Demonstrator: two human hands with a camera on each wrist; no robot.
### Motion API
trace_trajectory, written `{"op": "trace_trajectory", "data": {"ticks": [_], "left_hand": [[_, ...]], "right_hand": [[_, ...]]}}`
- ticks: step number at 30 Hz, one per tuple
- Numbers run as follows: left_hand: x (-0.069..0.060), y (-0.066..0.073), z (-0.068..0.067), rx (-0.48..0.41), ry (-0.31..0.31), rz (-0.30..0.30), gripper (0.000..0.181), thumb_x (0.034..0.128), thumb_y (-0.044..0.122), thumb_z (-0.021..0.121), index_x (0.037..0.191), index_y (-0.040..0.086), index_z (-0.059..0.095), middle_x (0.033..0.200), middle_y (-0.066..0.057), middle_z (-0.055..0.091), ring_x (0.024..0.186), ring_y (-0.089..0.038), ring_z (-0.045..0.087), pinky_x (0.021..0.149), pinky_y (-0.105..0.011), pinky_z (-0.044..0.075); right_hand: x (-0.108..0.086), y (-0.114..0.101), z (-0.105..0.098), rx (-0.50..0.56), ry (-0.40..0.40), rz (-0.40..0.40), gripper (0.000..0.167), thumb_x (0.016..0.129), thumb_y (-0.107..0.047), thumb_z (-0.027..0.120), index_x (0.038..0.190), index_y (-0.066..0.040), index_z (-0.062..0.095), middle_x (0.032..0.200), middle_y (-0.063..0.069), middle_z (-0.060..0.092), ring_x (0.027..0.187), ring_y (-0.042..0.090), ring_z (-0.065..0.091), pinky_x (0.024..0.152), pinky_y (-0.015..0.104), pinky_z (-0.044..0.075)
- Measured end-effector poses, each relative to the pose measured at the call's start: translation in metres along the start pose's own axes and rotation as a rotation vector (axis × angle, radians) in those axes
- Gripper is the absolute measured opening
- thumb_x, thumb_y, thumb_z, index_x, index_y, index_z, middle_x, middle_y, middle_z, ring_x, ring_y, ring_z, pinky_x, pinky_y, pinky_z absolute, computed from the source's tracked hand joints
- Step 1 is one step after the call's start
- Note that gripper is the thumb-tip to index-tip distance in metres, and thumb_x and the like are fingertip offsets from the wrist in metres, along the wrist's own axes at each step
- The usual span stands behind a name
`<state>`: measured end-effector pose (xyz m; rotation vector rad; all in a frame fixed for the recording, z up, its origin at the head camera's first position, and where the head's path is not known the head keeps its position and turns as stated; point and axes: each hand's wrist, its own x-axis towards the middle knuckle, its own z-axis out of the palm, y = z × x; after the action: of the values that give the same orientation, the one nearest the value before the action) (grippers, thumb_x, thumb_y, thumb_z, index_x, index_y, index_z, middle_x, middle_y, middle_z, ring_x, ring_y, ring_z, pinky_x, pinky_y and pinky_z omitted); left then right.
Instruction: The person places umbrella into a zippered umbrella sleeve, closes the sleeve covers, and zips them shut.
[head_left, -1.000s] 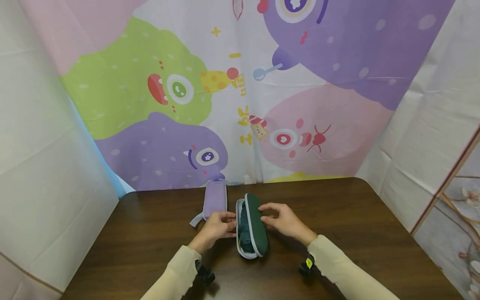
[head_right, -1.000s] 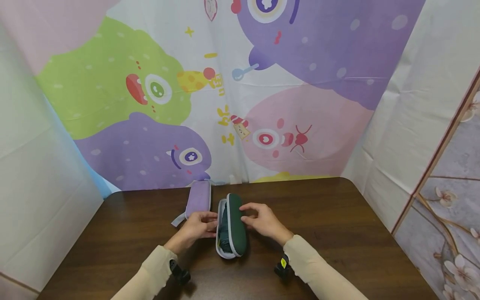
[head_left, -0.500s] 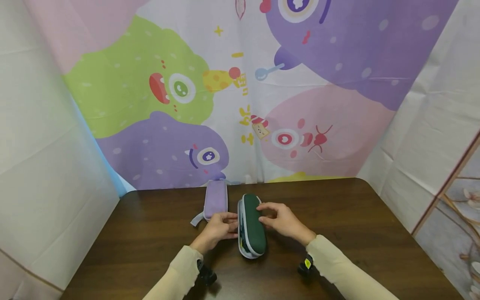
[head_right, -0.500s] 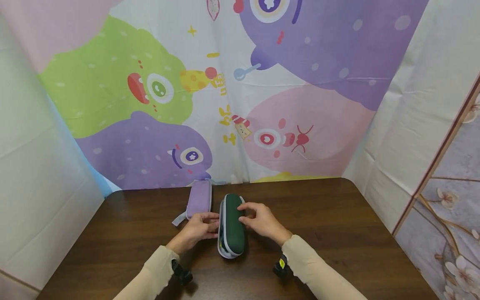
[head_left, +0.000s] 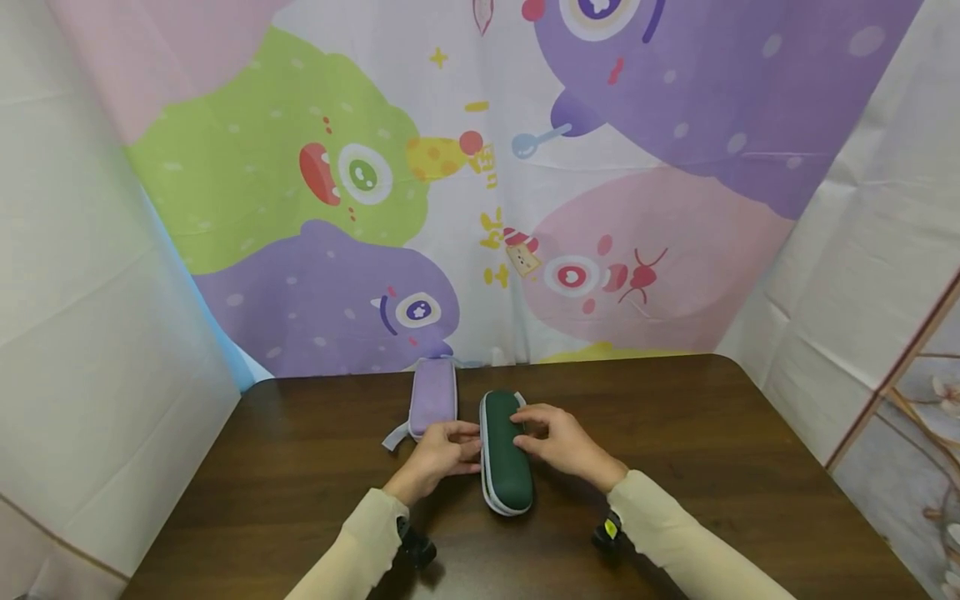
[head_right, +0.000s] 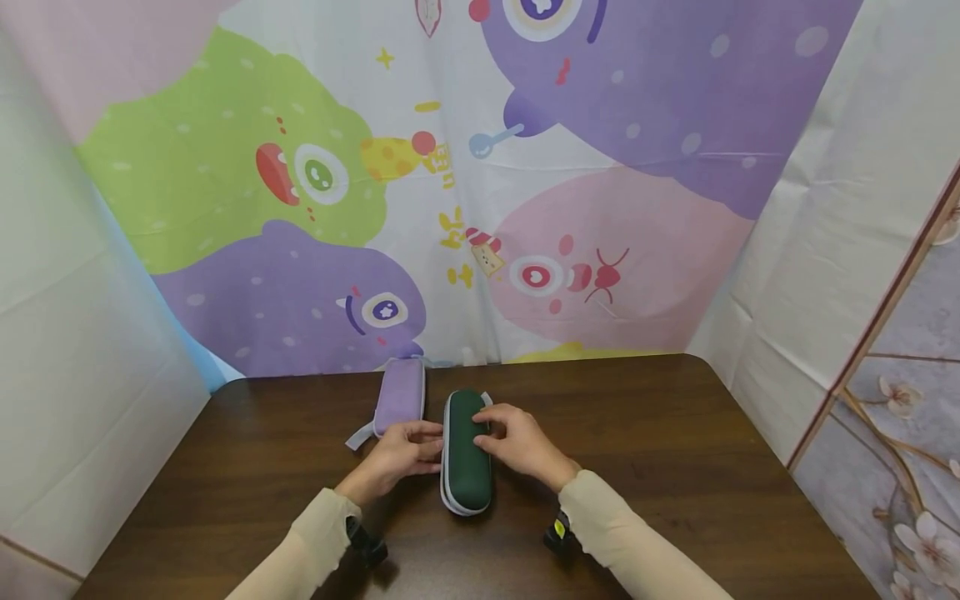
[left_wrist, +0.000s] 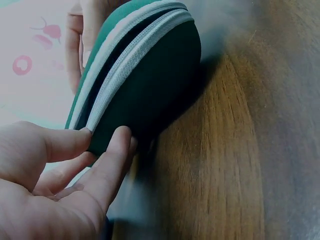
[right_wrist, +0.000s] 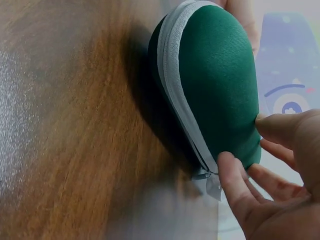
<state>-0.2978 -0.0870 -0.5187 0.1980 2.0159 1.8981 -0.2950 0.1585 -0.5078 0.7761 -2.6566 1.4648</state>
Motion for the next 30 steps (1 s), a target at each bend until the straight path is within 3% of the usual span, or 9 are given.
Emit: {"op": "trace_trajectory", "data": {"ticks": [7, 12, 21, 26, 30], "left_hand": [[0.001, 0.005, 0.0, 0.004, -0.005, -0.04, 0.038, 0.1044, 0.004, 0.054, 0.138, -0.015, 0.051, 0.117, -0.025, 0.067, 0.083, -0.023, 0.072, 0.082, -0.043, 0.063], [0.007, 0.015, 0.001, 0.042, 0.038, -0.035, 0.044, 0.1048, 0.009, 0.056, 0.142, -0.013, 0.046, 0.119, -0.025, 0.064, 0.079, -0.021, 0.069, 0.076, -0.041, 0.064], [0.022, 0.031, 0.005, 0.264, 0.119, 0.073, 0.045, 0.1014, 0.012, 0.063, 0.14, -0.009, 0.053, 0.13, -0.028, 0.059, 0.095, -0.026, 0.067, 0.076, -0.043, 0.064], [0.025, 0.035, 0.006, 0.358, 0.097, 0.081, 0.053, 0.096, 0.016, 0.073, 0.14, -0.006, 0.055, 0.137, -0.032, 0.058, 0.095, -0.032, 0.072, 0.073, -0.043, 0.064], [0.026, 0.036, 0.008, 0.447, 0.082, 0.11, 0.067, 0.0877, 0.015, 0.083, 0.141, -0.011, 0.052, 0.132, -0.035, 0.061, 0.094, -0.03, 0.072, 0.068, -0.039, 0.063]], "right_hand": [[0.002, -0.001, 0.003, -0.051, 0.001, 0.001, 0.033, 0.094, -0.013, 0.075, 0.123, 0.0, 0.072, 0.132, 0.024, 0.063, 0.091, 0.023, 0.069, 0.074, 0.023, 0.056], [0.003, -0.003, 0.004, -0.077, 0.004, -0.01, 0.032, 0.094, -0.012, 0.075, 0.123, 0.001, 0.072, 0.128, 0.023, 0.064, 0.091, 0.022, 0.068, 0.074, 0.023, 0.056], [0.005, -0.005, 0.007, -0.095, -0.005, -0.007, 0.035, 0.094, -0.014, 0.075, 0.125, 0.003, 0.07, 0.124, 0.021, 0.067, 0.09, 0.02, 0.067, 0.073, 0.022, 0.055], [0.005, -0.003, 0.007, -0.046, -0.019, 0.024, 0.041, 0.095, -0.013, 0.075, 0.131, 0.002, 0.065, 0.115, 0.018, 0.071, 0.091, 0.025, 0.069, 0.07, 0.025, 0.056], [0.006, -0.001, 0.006, -0.004, -0.042, 0.019, 0.043, 0.095, -0.012, 0.074, 0.134, 0.001, 0.063, 0.127, 0.021, 0.068, 0.106, 0.034, 0.071, 0.084, 0.035, 0.061]]}}
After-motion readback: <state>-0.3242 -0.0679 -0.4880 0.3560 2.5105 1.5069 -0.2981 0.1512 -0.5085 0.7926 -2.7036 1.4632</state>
